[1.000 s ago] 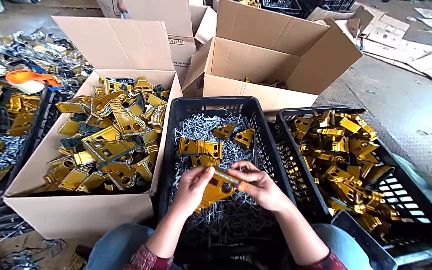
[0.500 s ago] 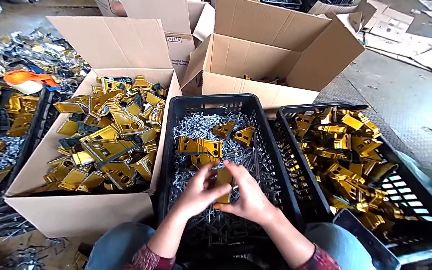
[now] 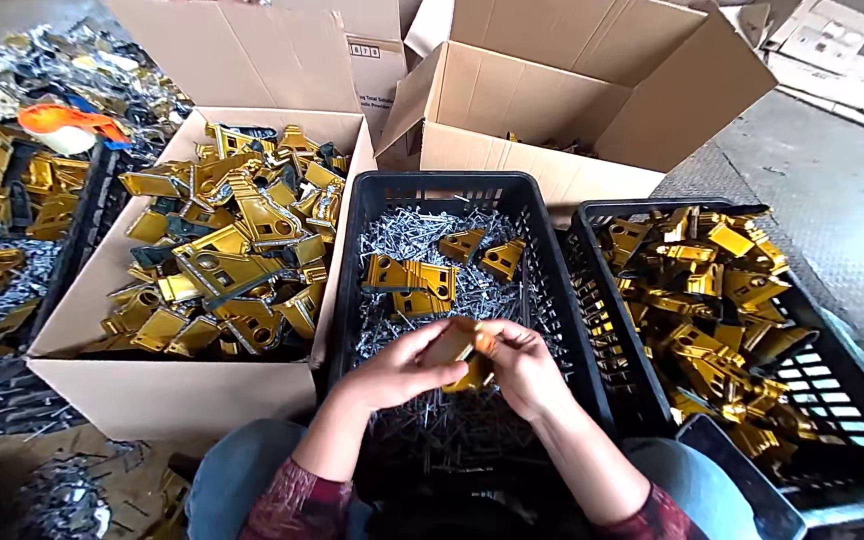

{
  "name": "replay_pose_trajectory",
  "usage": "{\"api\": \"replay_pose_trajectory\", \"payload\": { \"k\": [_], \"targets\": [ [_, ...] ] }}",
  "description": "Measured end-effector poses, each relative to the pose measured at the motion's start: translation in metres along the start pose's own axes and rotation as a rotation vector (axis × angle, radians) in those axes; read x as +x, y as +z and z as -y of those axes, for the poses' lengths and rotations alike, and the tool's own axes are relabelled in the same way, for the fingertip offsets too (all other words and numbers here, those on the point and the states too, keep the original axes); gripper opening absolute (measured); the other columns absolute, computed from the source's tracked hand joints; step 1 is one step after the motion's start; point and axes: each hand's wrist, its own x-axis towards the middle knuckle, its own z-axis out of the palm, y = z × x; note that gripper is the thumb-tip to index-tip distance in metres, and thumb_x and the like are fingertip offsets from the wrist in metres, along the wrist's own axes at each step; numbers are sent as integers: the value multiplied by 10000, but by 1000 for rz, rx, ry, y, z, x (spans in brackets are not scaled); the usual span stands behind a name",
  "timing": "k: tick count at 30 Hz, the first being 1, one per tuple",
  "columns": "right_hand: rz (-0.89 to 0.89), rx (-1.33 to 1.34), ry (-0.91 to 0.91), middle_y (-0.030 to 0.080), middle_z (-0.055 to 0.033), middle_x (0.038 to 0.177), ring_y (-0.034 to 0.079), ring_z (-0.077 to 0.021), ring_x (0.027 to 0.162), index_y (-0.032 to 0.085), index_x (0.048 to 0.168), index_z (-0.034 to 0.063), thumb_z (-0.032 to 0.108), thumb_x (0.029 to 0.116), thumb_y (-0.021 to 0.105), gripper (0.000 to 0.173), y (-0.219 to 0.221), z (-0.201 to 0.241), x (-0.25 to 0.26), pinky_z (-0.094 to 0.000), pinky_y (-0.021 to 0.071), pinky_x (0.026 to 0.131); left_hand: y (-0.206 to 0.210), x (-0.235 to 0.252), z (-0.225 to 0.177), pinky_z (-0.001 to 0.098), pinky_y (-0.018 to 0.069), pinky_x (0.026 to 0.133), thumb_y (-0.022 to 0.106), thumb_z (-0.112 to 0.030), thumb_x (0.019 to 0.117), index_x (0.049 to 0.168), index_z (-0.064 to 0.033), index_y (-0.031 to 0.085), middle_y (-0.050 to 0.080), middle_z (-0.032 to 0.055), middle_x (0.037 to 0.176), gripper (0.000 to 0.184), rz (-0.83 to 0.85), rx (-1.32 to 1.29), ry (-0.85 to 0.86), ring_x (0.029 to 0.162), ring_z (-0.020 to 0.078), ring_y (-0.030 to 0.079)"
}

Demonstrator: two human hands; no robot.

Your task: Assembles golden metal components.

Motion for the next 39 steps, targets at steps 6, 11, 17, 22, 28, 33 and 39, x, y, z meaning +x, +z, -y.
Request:
{"api": "replay_pose_trajectory", "payload": {
  "k": [6,11,17,22,28,33,39],
  "targets": [
    [-43,-11,217,737,-112,953,729,-168,807,677,1092,-27,66,1069,499,201,-2,-16,20,-328,631,750,11,11,9,342,598,923,793,-80,826,1349,-3,521,720,79,1108,595,-333,-11,22,1018,160,708],
    [426,-1354,241,685,-142,1298,622,-341,1251,736,1268,162,164,1006,572,309,-9,-78,42,-589,486,1042,6,18,1,296,585,813,815,-78,815,1461,-80,354,652,79,1126,794,-743,-4,-49,915,134,678],
    [628,-1633,57,675,-259,1212,627,-444,1196,707,1097,-72,-11,988,491,249,1,-102,44,-603,520,957,-1,10,-1,325,561,904,688,37,778,1534,-101,233,573,114,1284,894,-709,-81,-12,1100,162,637],
    [524,-1232,308,725,-169,1093,683,-317,1038,747,1120,38,194,1003,636,224,-10,-13,45,-554,510,963,-3,10,-6,338,586,782,769,-76,866,1482,-108,411,639,121,1215,713,-804,-158,-58,964,188,674],
    [413,-462,47,730,55,874,669,-11,797,748,954,94,103,951,630,118,-37,46,10,-205,568,754,3,18,-6,252,544,606,687,-86,949,1481,-192,385,628,89,1057,620,-771,-417,-67,743,140,636],
    [295,-10,266,724,-6,837,696,-77,762,721,909,72,6,975,519,223,-33,34,10,-238,599,761,10,14,-5,255,580,669,656,-65,961,1503,-200,328,623,80,1069,648,-593,-472,-81,777,140,657],
    [196,-175,146,684,19,771,644,-56,683,689,912,70,30,933,654,57,-25,29,12,-228,567,680,12,10,-3,322,606,834,796,37,740,1552,-136,209,633,132,1174,1017,-379,-280,-106,971,192,694]
  ]
}}
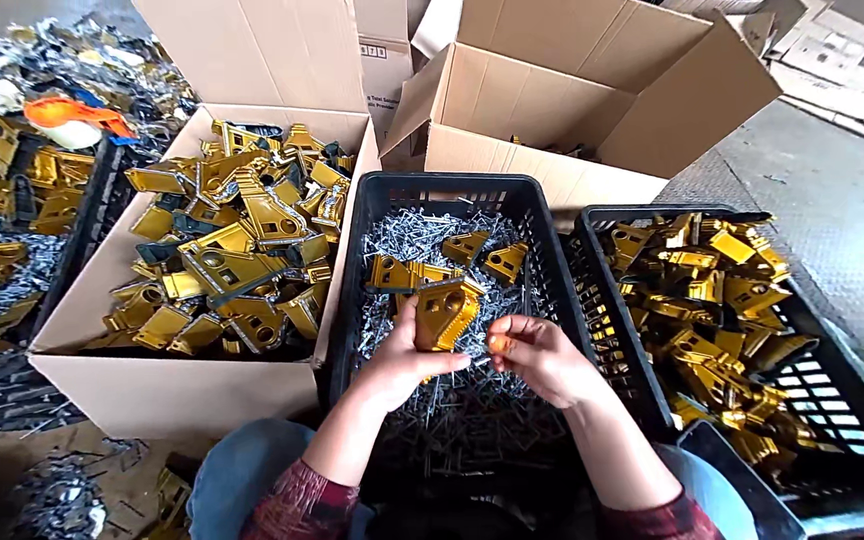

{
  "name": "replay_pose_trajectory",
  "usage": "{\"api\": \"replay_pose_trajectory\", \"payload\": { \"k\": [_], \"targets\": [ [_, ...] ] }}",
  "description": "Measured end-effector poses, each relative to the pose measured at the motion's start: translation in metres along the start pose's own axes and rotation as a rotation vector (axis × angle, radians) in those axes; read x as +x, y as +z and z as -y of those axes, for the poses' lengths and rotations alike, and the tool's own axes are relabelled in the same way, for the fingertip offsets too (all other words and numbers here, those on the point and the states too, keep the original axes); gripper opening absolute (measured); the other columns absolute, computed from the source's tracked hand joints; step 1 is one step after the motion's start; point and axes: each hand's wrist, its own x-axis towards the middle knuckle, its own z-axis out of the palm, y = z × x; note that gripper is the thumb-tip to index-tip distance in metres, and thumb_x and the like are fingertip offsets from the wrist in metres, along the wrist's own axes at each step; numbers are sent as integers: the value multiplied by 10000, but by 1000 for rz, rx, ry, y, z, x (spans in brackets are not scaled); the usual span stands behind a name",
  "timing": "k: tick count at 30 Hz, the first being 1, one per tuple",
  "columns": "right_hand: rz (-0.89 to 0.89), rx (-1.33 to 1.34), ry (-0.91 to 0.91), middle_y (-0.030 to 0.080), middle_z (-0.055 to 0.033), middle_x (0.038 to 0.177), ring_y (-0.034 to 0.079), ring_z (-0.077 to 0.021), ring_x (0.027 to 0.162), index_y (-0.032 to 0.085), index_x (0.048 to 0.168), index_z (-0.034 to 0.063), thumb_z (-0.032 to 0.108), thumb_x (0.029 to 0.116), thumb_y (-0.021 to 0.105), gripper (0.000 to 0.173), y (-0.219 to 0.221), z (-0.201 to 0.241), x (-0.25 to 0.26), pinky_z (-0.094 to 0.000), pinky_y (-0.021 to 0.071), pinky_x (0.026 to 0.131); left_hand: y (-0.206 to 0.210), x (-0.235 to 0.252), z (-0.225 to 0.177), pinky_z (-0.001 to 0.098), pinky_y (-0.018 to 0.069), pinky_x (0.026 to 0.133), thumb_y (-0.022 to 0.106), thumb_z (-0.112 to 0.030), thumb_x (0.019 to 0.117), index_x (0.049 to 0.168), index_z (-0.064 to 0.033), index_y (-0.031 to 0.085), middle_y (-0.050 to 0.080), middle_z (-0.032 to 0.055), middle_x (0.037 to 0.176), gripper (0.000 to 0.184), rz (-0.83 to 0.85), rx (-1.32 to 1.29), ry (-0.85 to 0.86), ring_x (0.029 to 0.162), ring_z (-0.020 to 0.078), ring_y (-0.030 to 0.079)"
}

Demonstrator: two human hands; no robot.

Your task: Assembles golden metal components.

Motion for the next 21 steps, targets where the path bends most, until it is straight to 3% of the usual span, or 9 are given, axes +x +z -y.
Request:
{"api": "replay_pose_trajectory", "payload": {
  "k": [3,6,8,10,12,15,16,19,21],
  "targets": [
    [-109,-405,-359,645,74,717,582,8,607,645,863,113,184,804,856,230,13,-3,-5,-173,502,576,2,1,4,325,610,827,792,57,726,1520,-116,227,643,134,1184,989,70,-5,-33,978,200,701],
    [-191,-747,-720,664,-17,783,602,-13,694,656,858,32,195,835,810,226,19,-7,-7,-157,513,644,0,3,8,352,589,946,805,89,706,1510,-89,248,620,127,1268,994,154,13,-12,1113,205,674],
    [-230,-868,-868,656,-62,796,614,-65,744,647,854,18,208,867,778,231,19,-9,-5,-173,519,681,1,2,10,337,585,946,791,74,704,1518,-97,250,612,117,1279,992,160,25,3,1118,189,669],
    [-226,-803,-818,650,-41,788,604,-45,714,647,863,23,238,886,775,251,17,-9,-5,-171,516,648,4,0,9,296,603,832,768,39,733,1519,-104,236,634,97,1189,960,136,-40,3,980,159,693],
    [-159,-576,-613,662,30,757,600,-5,642,659,873,72,249,880,812,235,12,-3,-8,-179,522,587,7,-2,11,263,600,733,776,-47,784,1490,-142,260,652,59,1081,880,117,-157,-14,834,128,687],
    [-59,-247,-363,666,60,720,584,-9,602,678,835,129,152,835,833,157,3,10,-9,-185,501,574,9,-2,16,259,600,690,843,-341,803,1423,-168,310,646,23,1011,836,59,-293,-61,790,115,678],
    [-56,-155,-315,663,50,705,577,-14,589,683,818,130,109,829,824,143,2,11,-9,-184,495,570,9,-2,16,253,594,673,788,-425,860,1410,-160,314,639,25,1001,773,36,-306,-63,785,112,673],
    [-150,-88,-293,642,29,659,554,-25,550,665,799,115,53,814,815,163,4,3,-7,-185,472,541,10,-2,12,253,600,689,520,-349,1046,1436,-162,329,640,48,1031,473,6,-282,-58,816,122,684],
    [-219,-238,-367,663,33,688,580,-22,567,656,833,108,98,818,838,183,9,-5,-4,-188,498,550,8,-3,15,253,599,712,559,-340,1033,1455,-176,318,646,44,1056,512,63,-275,-45,845,124,687]
  ]
}}
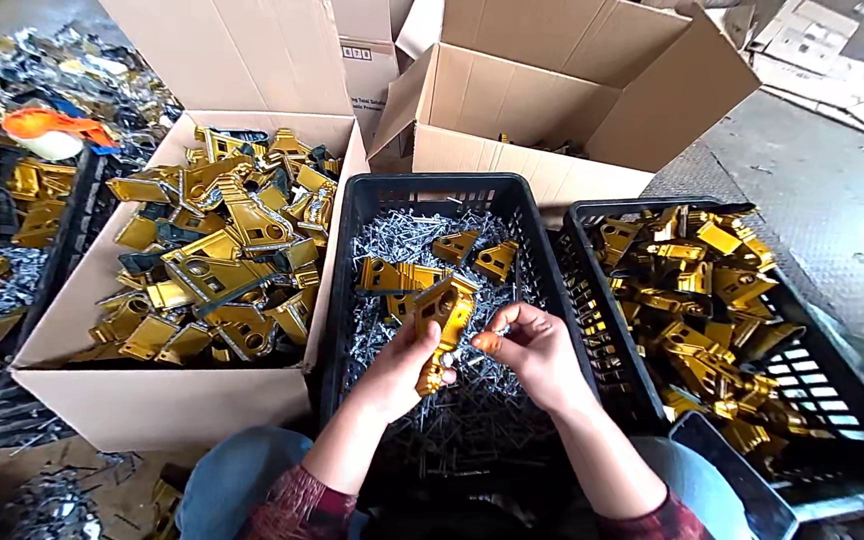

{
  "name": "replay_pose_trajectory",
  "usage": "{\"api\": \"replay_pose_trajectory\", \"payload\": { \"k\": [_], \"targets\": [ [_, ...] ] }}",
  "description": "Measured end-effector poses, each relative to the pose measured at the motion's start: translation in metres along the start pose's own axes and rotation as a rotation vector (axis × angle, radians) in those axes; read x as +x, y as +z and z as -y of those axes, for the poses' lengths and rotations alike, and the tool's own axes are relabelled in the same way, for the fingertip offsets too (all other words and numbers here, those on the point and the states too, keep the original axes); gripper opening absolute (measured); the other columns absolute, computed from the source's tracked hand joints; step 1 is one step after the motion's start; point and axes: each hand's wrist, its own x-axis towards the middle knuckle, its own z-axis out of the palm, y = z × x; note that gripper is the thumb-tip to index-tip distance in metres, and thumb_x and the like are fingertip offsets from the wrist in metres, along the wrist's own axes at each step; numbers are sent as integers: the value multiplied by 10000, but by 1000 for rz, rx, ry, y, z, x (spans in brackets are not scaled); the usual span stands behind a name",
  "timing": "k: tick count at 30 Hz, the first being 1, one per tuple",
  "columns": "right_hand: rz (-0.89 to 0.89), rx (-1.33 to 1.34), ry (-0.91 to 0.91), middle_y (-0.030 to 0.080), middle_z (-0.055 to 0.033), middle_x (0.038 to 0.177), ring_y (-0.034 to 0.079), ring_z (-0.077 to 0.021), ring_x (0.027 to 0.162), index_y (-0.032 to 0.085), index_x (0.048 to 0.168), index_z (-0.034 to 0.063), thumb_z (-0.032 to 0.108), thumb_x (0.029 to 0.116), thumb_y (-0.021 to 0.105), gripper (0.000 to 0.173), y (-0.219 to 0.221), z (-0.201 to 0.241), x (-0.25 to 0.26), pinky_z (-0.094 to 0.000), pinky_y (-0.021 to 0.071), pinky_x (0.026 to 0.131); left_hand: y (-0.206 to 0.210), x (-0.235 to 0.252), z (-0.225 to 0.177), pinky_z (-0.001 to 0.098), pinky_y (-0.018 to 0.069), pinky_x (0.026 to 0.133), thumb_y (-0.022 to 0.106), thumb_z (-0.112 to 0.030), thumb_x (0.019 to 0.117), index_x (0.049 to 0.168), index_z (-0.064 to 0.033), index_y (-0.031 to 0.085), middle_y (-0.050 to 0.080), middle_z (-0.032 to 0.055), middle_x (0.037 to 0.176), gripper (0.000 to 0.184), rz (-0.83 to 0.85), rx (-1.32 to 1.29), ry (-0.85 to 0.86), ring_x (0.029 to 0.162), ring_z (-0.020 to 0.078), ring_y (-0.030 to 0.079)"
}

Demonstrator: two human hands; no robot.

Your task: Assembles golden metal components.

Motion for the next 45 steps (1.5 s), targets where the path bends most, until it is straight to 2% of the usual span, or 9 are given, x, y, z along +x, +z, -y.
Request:
{"api": "replay_pose_trajectory", "payload": {
  "k": [8,13,20,23,25,31,35,40,45],
  "targets": [
    [-128,-719,-825,653,-79,873,637,-192,901,622,895,62,211,941,737,193,16,-15,-1,-282,541,836,0,-2,0,307,616,794,732,103,716,1517,-110,210,644,96,1165,980,68,150,-3,949,168,705],
    [49,-381,-457,578,-171,1390,626,-204,1231,491,1416,-16,356,972,670,606,16,-34,2,-383,589,973,-3,0,6,273,589,630,698,84,694,1476,-123,248,638,96,1063,926,43,148,-38,768,154,678],
    [177,-159,-82,705,-123,1209,730,-169,1054,536,1323,-38,148,899,769,518,20,-50,14,-349,641,897,-10,1,18,265,537,533,635,145,722,1519,-150,224,606,117,973,943,-197,124,-157,637,155,622],
    [442,-52,303,696,-67,1238,680,-135,1067,524,1391,21,427,915,699,650,0,-62,51,-326,573,907,-16,4,32,312,577,651,760,66,707,1549,-112,225,626,140,1105,1014,-326,475,-185,792,174,669],
    [477,-172,444,684,-79,1269,669,-165,1085,583,1389,49,421,1001,595,538,-5,-74,86,-350,558,904,-21,9,36,463,559,964,834,-72,723,1543,-79,297,627,182,1279,980,-208,966,-241,1136,271,659],
    [371,-1127,206,569,-177,1461,502,-398,1373,487,1533,128,271,1008,634,564,87,-126,137,-622,420,1080,-17,18,59,557,500,1006,849,-315,828,1427,-60,525,657,186,1254,727,408,1177,-269,1150,327,642],
    [272,-881,217,669,-224,1280,657,-382,1177,611,1396,33,112,1040,530,374,99,-108,137,-571,524,995,-23,19,9,555,402,1128,591,-429,1008,1513,-9,449,544,232,1447,672,-224,1341,-220,1351,359,527],
    [548,407,507,727,-35,871,681,-91,698,651,1093,17,7,975,406,272,67,-54,111,-265,592,683,-30,11,-26,360,457,1086,722,-412,875,1610,-15,122,437,184,1533,1029,-606,505,288,1338,212,513],
    [753,5,487,718,23,769,650,-43,609,693,1000,35,50,1004,544,150,83,-59,99,-219,565,584,-29,8,-33,290,609,739,607,-116,964,1104,-28,657,729,46,960,173,-386,369,628,819,124,705]
  ]
}}
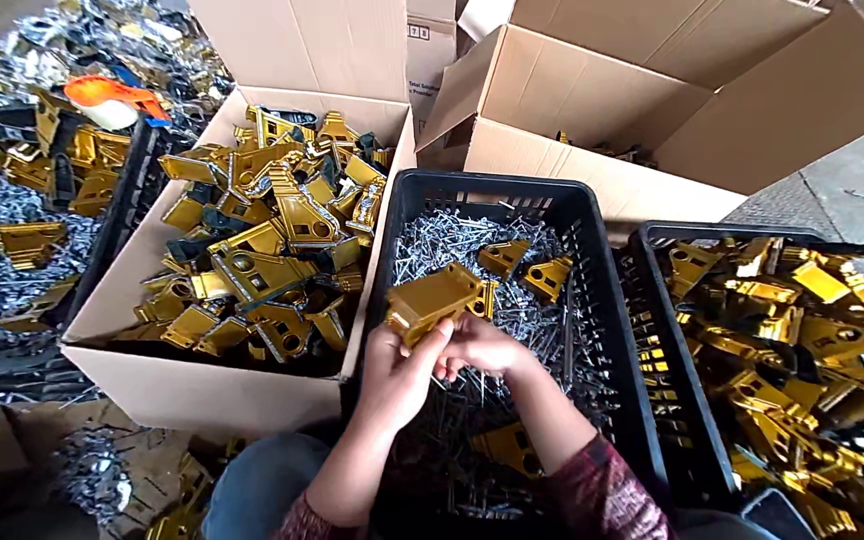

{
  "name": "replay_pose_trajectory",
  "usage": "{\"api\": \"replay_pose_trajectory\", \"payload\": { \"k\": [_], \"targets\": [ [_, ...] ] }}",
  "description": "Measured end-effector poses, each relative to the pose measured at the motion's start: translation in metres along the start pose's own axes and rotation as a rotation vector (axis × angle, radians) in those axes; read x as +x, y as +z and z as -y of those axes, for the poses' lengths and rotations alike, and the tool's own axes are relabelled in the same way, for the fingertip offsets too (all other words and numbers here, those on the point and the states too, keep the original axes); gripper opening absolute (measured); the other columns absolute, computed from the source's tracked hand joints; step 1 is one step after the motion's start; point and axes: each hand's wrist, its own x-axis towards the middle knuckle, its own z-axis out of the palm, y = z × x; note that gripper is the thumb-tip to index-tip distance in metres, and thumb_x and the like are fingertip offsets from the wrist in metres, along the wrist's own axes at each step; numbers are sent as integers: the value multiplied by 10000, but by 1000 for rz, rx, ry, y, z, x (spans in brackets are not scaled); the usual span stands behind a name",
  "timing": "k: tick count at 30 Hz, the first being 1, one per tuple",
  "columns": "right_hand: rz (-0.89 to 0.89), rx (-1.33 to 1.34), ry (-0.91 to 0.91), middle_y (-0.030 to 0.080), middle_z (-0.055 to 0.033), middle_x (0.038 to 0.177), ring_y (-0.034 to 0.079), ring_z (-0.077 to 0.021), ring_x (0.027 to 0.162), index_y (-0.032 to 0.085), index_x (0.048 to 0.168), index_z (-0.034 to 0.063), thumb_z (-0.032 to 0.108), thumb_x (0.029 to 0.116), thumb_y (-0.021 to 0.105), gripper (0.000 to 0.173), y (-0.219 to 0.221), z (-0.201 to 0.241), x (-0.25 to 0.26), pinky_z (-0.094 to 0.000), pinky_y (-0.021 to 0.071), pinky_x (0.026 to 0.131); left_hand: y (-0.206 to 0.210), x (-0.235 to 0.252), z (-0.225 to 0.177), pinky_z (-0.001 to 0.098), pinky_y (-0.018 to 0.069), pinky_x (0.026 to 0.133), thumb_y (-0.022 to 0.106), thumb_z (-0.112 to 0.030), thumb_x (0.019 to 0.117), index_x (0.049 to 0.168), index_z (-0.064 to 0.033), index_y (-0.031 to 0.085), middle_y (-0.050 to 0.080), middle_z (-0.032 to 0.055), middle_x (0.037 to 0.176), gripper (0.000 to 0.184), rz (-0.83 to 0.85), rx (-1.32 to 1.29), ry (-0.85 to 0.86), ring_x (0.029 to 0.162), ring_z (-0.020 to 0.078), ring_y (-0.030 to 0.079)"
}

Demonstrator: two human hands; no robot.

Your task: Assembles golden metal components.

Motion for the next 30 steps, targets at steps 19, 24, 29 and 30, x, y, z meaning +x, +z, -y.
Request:
{"api": "replay_pose_trajectory", "payload": {
  "k": [19,24,29,30],
  "targets": [
    [-368,-808,358,701,-212,1008,673,-369,973,708,1102,-10,320,994,641,354,-26,-7,-122,-601,506,896,-3,-5,-16,488,579,899,733,-803,644,1227,-160,634,692,111,1121,874,76,-965,-309,1053,289,689],
    [-663,-568,-145,644,24,730,562,-31,629,753,985,62,299,1003,614,275,-25,-14,-141,-263,495,622,6,-19,-19,332,621,783,414,-416,1082,1262,-100,549,697,49,985,388,-80,-301,-376,874,145,712],
    [-679,-54,-704,700,128,855,587,50,725,760,965,187,172,1010,607,161,-14,-4,-135,-161,503,681,4,-21,-1,273,554,866,592,-163,1022,1033,-61,702,698,-9,954,151,226,289,-243,918,52,661],
    [-674,-44,-740,700,131,867,589,50,738,762,965,199,182,1009,614,155,-13,-4,-132,-163,504,691,8,-23,-1,268,556,872,601,-168,1018,1048,-56,704,702,-6,971,155,280,271,-279,931,51,663]
  ]
}}
